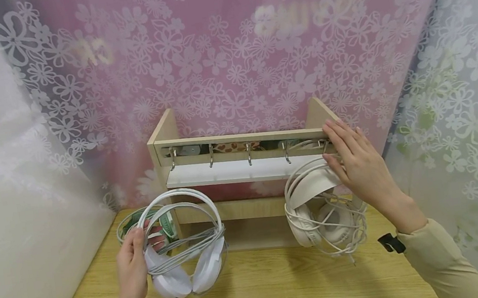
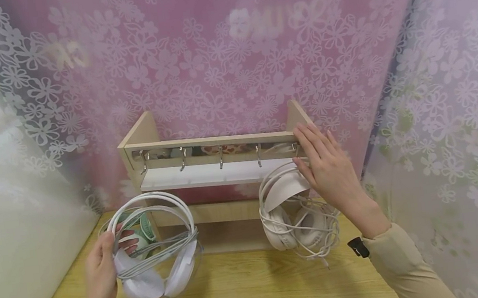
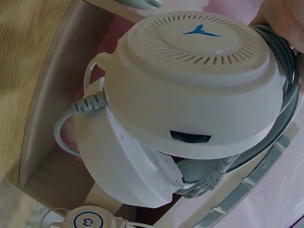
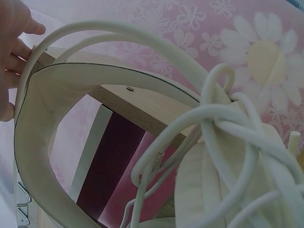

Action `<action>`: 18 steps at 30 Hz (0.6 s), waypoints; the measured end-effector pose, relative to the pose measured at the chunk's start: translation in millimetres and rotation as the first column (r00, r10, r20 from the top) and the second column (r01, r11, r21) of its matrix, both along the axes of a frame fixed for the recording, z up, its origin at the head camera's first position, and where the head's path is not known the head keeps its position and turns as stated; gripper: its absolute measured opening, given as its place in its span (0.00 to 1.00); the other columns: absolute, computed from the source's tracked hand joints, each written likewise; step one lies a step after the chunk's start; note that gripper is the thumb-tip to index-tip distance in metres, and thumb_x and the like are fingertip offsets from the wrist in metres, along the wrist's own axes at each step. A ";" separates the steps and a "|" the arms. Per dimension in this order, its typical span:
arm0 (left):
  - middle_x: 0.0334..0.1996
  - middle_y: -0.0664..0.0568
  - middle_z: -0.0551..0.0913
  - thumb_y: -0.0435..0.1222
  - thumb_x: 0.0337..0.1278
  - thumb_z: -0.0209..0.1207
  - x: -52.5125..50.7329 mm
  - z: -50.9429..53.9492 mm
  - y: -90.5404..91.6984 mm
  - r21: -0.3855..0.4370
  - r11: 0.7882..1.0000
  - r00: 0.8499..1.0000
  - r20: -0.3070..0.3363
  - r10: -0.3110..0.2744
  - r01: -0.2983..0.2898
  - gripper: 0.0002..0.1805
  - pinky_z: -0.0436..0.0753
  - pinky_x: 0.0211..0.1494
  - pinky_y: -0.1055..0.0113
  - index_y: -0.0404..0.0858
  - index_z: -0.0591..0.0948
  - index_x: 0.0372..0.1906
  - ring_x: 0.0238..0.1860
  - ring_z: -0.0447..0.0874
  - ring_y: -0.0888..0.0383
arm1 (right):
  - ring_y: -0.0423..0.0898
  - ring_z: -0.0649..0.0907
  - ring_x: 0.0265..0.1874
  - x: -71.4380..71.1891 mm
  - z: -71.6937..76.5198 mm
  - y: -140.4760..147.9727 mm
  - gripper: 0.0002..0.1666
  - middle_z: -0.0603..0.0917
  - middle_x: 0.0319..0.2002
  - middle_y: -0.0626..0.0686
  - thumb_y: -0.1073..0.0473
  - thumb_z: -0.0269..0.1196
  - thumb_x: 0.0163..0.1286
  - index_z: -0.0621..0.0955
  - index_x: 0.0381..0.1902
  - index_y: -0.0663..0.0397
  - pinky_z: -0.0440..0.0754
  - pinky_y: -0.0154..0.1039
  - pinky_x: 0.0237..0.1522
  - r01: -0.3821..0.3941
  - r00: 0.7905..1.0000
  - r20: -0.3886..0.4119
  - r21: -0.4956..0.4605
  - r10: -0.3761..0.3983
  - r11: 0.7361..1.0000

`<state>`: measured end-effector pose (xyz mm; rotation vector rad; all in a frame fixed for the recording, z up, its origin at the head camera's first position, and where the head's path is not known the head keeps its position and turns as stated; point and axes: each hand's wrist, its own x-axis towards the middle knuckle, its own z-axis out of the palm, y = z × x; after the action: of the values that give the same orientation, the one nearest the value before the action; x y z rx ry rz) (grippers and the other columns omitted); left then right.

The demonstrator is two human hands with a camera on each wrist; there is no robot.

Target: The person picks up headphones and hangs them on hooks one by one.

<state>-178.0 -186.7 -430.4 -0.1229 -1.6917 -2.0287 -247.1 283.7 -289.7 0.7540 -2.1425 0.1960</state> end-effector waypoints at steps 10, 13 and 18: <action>0.39 0.50 0.87 0.40 0.81 0.46 -8.0 8.5 16.3 -0.056 0.998 1.000 0.000 -0.023 0.023 0.21 0.89 0.43 0.66 0.24 0.77 0.55 0.37 0.89 0.55 | 0.58 0.62 0.76 -0.6 -0.2 0.8 0.40 0.65 0.76 0.60 0.37 0.39 0.83 0.63 0.78 0.59 0.51 0.55 0.79 0.012 1.000 0.002 0.003 -0.012 1.000; 0.40 0.49 0.87 0.40 0.81 0.45 -9.7 10.8 21.1 -0.062 0.997 0.999 -0.010 -0.037 0.036 0.21 0.89 0.43 0.65 0.24 0.77 0.56 0.37 0.89 0.56 | 0.58 0.61 0.77 -0.9 -0.8 0.8 0.40 0.65 0.76 0.59 0.37 0.39 0.83 0.62 0.78 0.59 0.50 0.55 0.80 0.016 1.000 0.009 0.006 -0.016 1.000; 0.40 0.45 0.87 0.38 0.81 0.45 -13.0 13.8 27.7 -0.061 0.996 0.997 -0.039 -0.068 0.065 0.21 0.89 0.43 0.63 0.23 0.76 0.56 0.37 0.90 0.56 | 0.57 0.61 0.77 -1.1 -1.2 0.4 0.40 0.65 0.76 0.59 0.37 0.39 0.83 0.62 0.78 0.59 0.50 0.55 0.80 0.015 1.000 0.007 0.005 -0.015 1.000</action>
<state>-191.1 -159.0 -416.7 -0.2429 -1.7442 -2.0099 -248.2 284.1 -290.8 0.7411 -2.1549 0.1862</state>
